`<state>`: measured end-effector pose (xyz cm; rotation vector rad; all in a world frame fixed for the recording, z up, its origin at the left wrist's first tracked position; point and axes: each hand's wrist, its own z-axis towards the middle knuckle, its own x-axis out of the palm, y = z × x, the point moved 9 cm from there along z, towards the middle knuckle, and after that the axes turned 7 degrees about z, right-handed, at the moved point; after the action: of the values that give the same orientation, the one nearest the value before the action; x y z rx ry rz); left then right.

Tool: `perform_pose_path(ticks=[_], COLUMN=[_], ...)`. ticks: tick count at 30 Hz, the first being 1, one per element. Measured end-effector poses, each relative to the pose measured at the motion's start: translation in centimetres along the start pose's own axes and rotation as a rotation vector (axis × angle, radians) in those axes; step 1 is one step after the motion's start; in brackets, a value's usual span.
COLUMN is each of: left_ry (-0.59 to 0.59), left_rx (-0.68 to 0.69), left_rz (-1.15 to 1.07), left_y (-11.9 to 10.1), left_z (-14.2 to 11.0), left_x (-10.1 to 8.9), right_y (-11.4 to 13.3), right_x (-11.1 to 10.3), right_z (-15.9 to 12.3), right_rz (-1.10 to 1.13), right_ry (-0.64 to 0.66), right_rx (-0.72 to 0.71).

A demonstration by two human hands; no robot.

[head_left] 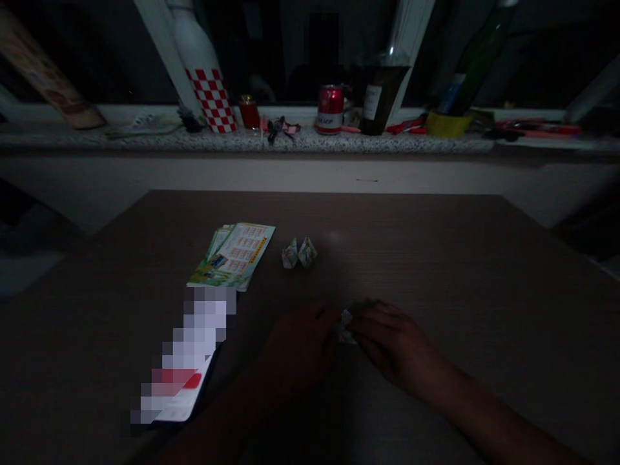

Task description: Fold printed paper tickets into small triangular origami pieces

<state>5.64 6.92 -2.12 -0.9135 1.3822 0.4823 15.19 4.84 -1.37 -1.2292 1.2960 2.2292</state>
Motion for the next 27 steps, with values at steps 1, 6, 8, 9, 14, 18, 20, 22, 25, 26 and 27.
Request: perform_pose_path(ticks=[1, 6, 8, 9, 14, 18, 20, 22, 25, 26, 27], left_ry=[0.0, -0.013, -0.018, -0.015, -0.002, -0.013, -0.008, -0.006, -0.009, -0.01, -0.008], left_rx=[0.002, 0.006, 0.005, 0.0, -0.013, -0.017, -0.028, -0.029, -0.021, -0.021, -0.022], left_rz=[0.003, 0.007, 0.01, 0.015, 0.032, 0.031, 0.021, 0.003, -0.008, -0.006, -0.003], left_y=[-0.01, -0.26, -0.36, -0.38, -0.39, -0.37, -0.26, -0.22, -0.19, -0.16, -0.12], left_z=[0.01, 0.03, 0.01, 0.01, 0.06, 0.04, -0.02, -0.06, -0.05, -0.03, -0.01], left_x=[0.04, -0.1, -0.15, -0.12, 0.08, -0.01, -0.02, -0.05, -0.05, -0.03, 0.02], right_y=[0.0, -0.07, -0.11, -0.14, -0.16, -0.19, -0.33, -0.49, -0.65, -0.67, -0.7], right_x=[0.03, 0.06, 0.03, 0.0, -0.24, -0.35, -0.47, -0.51, -0.62, -0.7, -0.77], right_z=[0.04, 0.08, 0.11, 0.15, 0.35, 0.43, 0.47, 0.54, 0.6, 0.58, 0.55], right_rz=[-0.008, 0.005, 0.007, 0.007, 0.016, 0.035, 0.071, 0.122, 0.19, 0.205, 0.215], right_ry=[0.003, 0.003, -0.003, -0.01, -0.082, -0.119, -0.131, -0.118, -0.074, -0.06, -0.045], right_rx=[-0.006, -0.013, -0.003, 0.003, 0.011, 0.005, 0.009, 0.009, 0.001, -0.003, -0.005])
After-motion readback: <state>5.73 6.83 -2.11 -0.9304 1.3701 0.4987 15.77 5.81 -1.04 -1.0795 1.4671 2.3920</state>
